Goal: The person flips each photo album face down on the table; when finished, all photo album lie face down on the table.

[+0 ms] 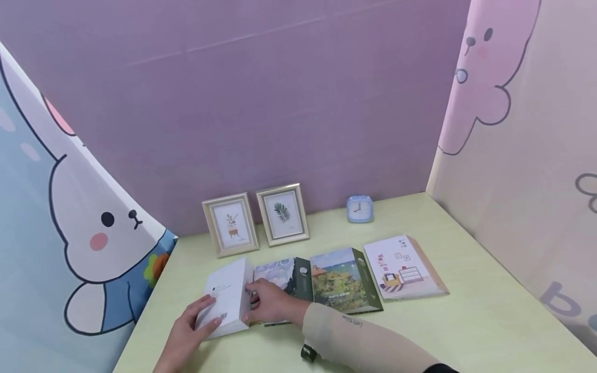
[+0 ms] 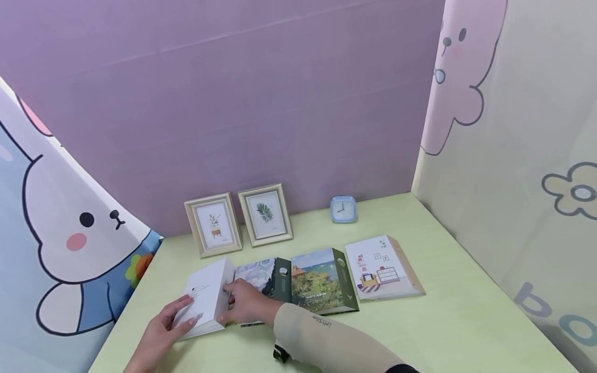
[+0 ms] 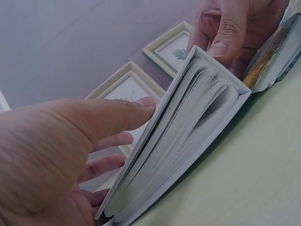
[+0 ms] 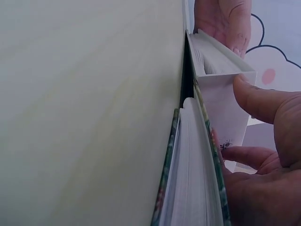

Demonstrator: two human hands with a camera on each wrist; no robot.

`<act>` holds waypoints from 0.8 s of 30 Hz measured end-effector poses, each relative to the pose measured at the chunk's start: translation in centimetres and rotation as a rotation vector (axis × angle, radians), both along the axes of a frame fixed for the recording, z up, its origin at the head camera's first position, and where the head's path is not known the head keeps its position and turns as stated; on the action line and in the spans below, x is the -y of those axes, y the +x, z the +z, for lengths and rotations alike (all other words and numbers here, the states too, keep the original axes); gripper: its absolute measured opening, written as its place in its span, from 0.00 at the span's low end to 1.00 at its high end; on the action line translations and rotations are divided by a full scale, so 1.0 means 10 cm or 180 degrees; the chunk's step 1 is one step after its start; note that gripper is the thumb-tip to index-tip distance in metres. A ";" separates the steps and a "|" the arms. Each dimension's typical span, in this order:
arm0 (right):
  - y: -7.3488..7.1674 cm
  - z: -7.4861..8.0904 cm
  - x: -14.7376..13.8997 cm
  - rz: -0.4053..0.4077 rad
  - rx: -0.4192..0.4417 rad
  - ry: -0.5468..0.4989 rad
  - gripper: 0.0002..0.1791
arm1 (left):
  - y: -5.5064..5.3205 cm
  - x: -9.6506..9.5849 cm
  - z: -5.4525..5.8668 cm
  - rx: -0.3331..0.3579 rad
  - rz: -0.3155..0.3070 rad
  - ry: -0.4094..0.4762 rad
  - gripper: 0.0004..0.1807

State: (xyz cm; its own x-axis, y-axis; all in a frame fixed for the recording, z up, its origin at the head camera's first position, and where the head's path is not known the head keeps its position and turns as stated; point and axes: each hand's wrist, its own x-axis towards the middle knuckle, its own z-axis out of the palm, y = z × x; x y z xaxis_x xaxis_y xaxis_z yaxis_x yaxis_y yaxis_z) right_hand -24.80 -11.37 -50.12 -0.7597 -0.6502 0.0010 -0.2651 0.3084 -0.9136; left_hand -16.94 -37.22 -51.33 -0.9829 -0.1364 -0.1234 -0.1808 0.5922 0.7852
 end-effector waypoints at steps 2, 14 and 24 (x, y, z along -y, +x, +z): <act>0.00 0.00 0.01 0.0025 -0.0017 0.0016 0.47 | 0.00 0.00 0.00 0.0001 0.0005 -0.0007 0.44; -0.01 -0.01 0.09 0.0071 -0.0070 0.0223 0.47 | 0.00 0.04 -0.01 0.0015 0.0068 -0.0070 0.48; 0.00 0.02 0.12 -0.0031 -0.0081 0.0258 0.47 | -0.02 0.07 -0.03 -0.0031 0.0118 -0.0112 0.45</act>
State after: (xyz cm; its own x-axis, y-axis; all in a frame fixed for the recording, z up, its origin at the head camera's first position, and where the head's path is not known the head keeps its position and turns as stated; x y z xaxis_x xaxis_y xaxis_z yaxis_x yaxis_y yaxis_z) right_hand -24.77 -12.55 -49.95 -0.7665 -0.6414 -0.0322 -0.2844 0.3839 -0.8785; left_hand -17.12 -37.88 -51.61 -0.9783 -0.1768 -0.1082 -0.1954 0.6125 0.7659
